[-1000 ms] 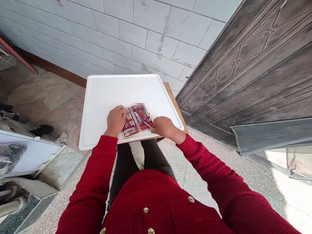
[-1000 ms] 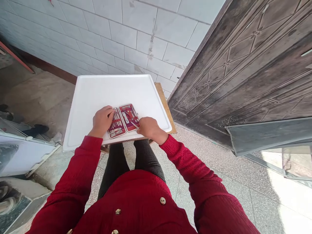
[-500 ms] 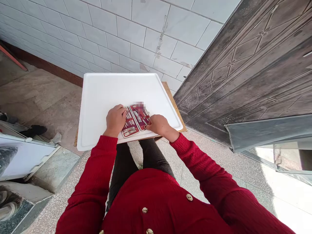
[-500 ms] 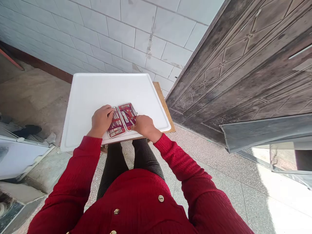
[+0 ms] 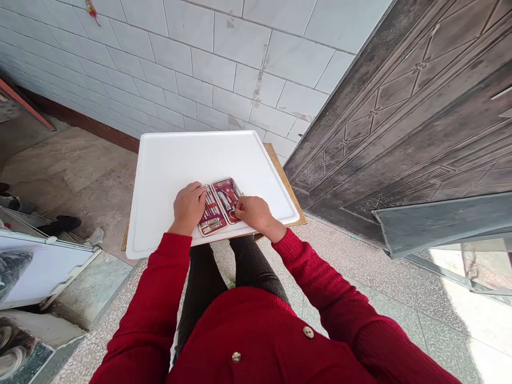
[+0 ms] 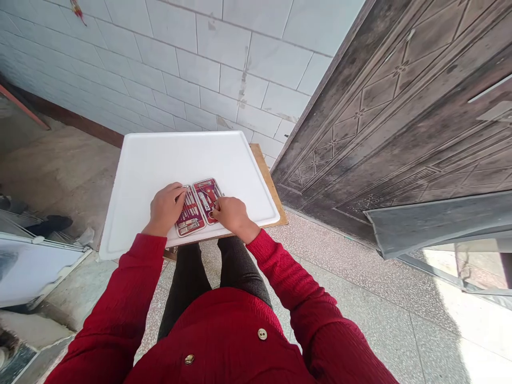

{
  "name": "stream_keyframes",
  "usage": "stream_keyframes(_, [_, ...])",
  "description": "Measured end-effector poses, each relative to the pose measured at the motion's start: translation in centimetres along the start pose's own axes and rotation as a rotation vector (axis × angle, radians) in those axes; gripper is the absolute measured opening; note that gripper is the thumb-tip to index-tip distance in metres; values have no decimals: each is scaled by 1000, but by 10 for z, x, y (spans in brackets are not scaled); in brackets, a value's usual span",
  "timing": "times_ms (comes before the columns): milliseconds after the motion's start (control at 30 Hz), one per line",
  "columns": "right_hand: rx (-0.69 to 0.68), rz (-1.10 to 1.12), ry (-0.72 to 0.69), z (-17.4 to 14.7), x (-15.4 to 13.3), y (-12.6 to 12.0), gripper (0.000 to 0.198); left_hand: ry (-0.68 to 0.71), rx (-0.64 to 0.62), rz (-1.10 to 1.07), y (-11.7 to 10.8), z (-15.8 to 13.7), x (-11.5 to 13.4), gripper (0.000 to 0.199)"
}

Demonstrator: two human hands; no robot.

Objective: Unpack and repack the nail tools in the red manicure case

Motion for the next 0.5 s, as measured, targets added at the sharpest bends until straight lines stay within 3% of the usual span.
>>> stream_keyframes(300, [365, 609, -186, -12, 55, 24, 19, -24, 0, -37, 1, -1, -5, 32])
stream_keyframes(500, [425, 729, -242, -10, 59, 32, 23, -21, 40, 11, -9, -10, -4, 33])
Point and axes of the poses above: each hand's wrist, its own z-axis towards the middle knuckle, its own y-axis out of the palm, x = y × z, the point moved 6 cm from there along z, towards the middle knuckle, and after that the axes turned 7 degrees about -x, right-handed, at the moved point
